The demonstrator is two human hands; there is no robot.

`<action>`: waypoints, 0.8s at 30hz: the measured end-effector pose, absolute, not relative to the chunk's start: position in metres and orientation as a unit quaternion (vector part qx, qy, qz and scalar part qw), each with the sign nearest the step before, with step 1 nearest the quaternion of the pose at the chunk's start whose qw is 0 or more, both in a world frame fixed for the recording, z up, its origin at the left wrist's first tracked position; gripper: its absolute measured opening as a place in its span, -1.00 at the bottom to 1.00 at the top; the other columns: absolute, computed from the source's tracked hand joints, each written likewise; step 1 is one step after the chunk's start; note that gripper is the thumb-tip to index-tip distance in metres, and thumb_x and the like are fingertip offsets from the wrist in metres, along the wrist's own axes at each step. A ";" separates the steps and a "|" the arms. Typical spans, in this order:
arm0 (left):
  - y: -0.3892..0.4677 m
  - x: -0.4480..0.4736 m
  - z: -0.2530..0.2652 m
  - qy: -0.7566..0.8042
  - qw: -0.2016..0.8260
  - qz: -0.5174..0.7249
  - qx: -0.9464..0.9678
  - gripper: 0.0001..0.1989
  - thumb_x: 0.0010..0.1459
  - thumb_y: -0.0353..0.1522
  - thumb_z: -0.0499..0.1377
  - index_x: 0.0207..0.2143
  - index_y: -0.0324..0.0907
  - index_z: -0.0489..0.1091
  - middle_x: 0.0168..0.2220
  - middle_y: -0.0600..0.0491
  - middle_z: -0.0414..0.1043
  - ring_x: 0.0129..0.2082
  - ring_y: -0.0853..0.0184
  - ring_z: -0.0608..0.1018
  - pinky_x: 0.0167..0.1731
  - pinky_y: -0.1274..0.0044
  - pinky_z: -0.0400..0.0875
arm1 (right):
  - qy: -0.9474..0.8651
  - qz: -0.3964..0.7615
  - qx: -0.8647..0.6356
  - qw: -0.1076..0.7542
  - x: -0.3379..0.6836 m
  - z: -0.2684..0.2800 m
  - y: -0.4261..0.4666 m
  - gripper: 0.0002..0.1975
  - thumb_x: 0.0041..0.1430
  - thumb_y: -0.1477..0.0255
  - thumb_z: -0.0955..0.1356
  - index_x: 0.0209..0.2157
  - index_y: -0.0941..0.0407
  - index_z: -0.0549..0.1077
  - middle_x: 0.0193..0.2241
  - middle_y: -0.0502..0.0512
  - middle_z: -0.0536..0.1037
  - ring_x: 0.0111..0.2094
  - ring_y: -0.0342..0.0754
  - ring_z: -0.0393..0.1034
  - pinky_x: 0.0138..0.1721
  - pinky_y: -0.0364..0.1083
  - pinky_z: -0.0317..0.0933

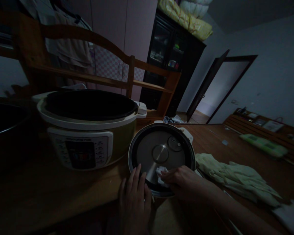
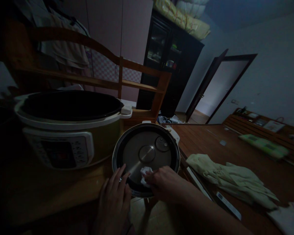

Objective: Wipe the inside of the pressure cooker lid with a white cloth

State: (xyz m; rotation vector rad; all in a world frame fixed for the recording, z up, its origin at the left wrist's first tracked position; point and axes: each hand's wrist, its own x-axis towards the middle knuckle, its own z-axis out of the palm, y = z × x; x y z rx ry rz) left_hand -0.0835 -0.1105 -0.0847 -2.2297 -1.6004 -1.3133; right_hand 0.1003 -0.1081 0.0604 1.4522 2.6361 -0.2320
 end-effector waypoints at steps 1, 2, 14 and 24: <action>-0.111 -0.084 -0.085 -0.526 0.052 -0.427 -0.733 -0.63 0.27 -0.47 -0.02 0.08 -0.18 0.37 0.28 -0.06 0.29 0.26 0.20 0.33 0.19 0.23 0.23 | 0.866 -0.073 0.492 0.061 0.102 0.062 -0.111 -0.78 0.24 0.55 0.28 -0.25 0.09 0.57 -0.33 0.11 0.67 -0.24 -0.09 0.57 -0.25 -0.20 0.23; -0.111 -0.084 -0.086 -0.528 0.054 -0.422 -0.735 -0.63 0.27 -0.46 -0.02 0.08 -0.18 0.37 0.29 -0.06 0.28 0.26 0.19 0.33 0.19 0.23 0.22 | 0.860 -0.069 0.502 0.061 0.104 0.063 -0.114 -0.79 0.23 0.55 0.28 -0.30 0.09 0.57 -0.38 0.10 0.66 -0.29 -0.08 0.57 -0.29 -0.20 0.20; -0.111 -0.084 -0.090 -0.532 0.050 -0.409 -0.739 -0.62 0.30 -0.45 -0.06 0.11 -0.17 0.35 0.33 -0.04 0.22 0.28 0.22 0.30 0.14 0.27 0.23 | 0.793 0.077 0.600 0.070 0.113 0.059 -0.124 -0.77 0.26 0.53 0.24 -0.27 0.12 0.54 -0.35 0.14 0.65 -0.32 -0.02 0.57 -0.27 -0.12 0.29; -0.110 -0.087 -0.090 -0.523 0.065 -0.397 -0.751 -0.61 0.29 -0.44 -0.04 0.11 -0.16 0.36 0.33 -0.05 0.22 0.27 0.21 0.31 0.13 0.28 0.22 | 0.736 0.261 0.620 0.072 0.121 0.028 -0.094 -0.49 0.16 0.58 0.27 0.14 0.49 0.38 0.12 0.55 0.46 0.20 0.25 0.34 0.36 0.19 -0.02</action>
